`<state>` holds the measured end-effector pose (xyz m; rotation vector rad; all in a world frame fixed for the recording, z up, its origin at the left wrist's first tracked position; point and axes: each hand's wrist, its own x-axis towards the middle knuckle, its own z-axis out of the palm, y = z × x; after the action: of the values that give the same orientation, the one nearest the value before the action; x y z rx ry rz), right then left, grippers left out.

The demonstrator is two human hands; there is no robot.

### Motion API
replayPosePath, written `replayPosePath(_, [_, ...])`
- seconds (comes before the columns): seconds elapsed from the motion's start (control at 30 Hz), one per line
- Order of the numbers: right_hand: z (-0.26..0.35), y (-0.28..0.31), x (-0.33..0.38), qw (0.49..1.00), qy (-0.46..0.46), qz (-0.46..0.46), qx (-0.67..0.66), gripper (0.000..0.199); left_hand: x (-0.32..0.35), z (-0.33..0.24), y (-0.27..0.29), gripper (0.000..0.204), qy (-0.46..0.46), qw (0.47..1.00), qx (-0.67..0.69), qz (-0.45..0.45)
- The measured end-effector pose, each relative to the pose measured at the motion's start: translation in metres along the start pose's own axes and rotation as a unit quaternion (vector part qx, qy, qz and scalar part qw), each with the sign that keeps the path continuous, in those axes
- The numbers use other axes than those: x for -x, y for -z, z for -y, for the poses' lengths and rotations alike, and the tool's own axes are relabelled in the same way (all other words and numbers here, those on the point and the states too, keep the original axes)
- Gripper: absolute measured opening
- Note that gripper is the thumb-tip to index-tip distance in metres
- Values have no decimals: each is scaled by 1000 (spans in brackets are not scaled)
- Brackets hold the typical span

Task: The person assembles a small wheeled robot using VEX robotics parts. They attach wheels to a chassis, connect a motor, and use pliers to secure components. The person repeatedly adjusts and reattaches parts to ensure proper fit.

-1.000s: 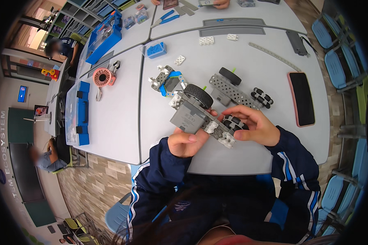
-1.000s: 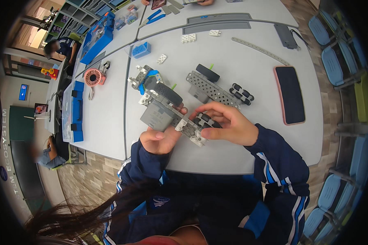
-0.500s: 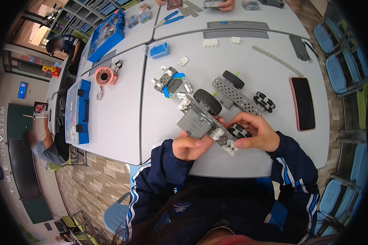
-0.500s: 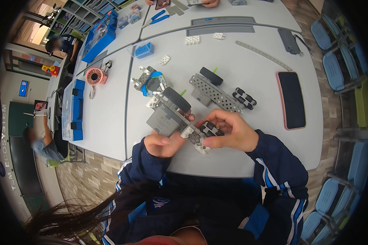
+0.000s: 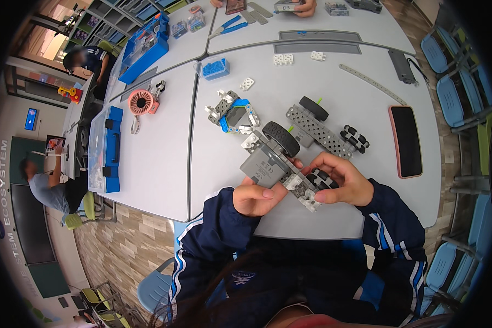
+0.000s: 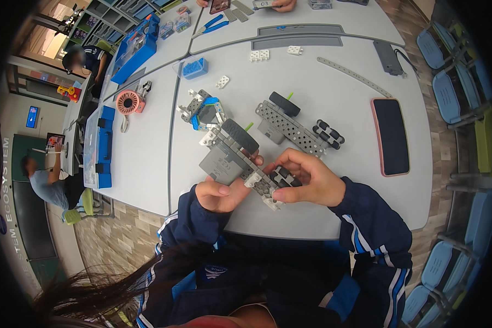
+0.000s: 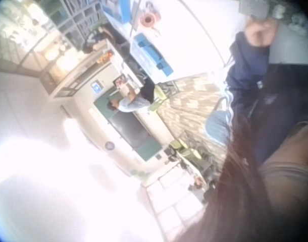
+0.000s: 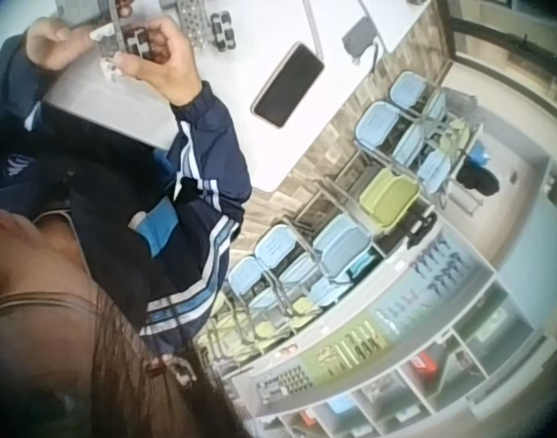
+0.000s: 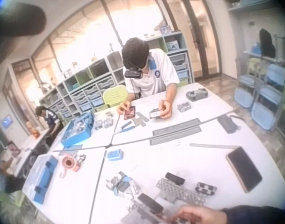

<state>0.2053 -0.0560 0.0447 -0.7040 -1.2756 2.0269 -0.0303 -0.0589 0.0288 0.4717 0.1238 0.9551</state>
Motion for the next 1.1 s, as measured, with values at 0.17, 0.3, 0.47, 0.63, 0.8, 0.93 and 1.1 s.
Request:
replayPosePath(0.17, [0, 0, 1, 1000, -9, 4, -1, 47, 0, 0, 0, 82, -1, 1000, -1, 2])
replayPosePath(0.3, [0, 1, 1, 1000, -14, 4, -1, 46, -1, 0, 2, 82, -2, 1000, 1, 12])
replayPosePath(0.47, [-3, 0, 0, 1000, -5, 1, -5, 48, 0, 1, 3, 83, -9, 1000, 1, 14])
replayPosePath(0.63, [-2, 0, 3, 1000, -11, 9, -2, 51, -3, 2, 3, 83, -2, 1000, 16, 19])
replayPosePath(0.8, [0, -2, 3, 1000, -20, 8, -14, 53, -2, 0, -2, 84, 8, 1000, 11, 1])
replayPosePath(0.93, [-3, -2, 3, 1000, -16, 5, -13, 53, -3, 1, -1, 84, 11, 1000, 15, 4])
replayPosePath(1.1, [0, -1, 4, 1000, -25, 14, -6, 52, -2, 1, -1, 83, 9, 1000, 20, -1])
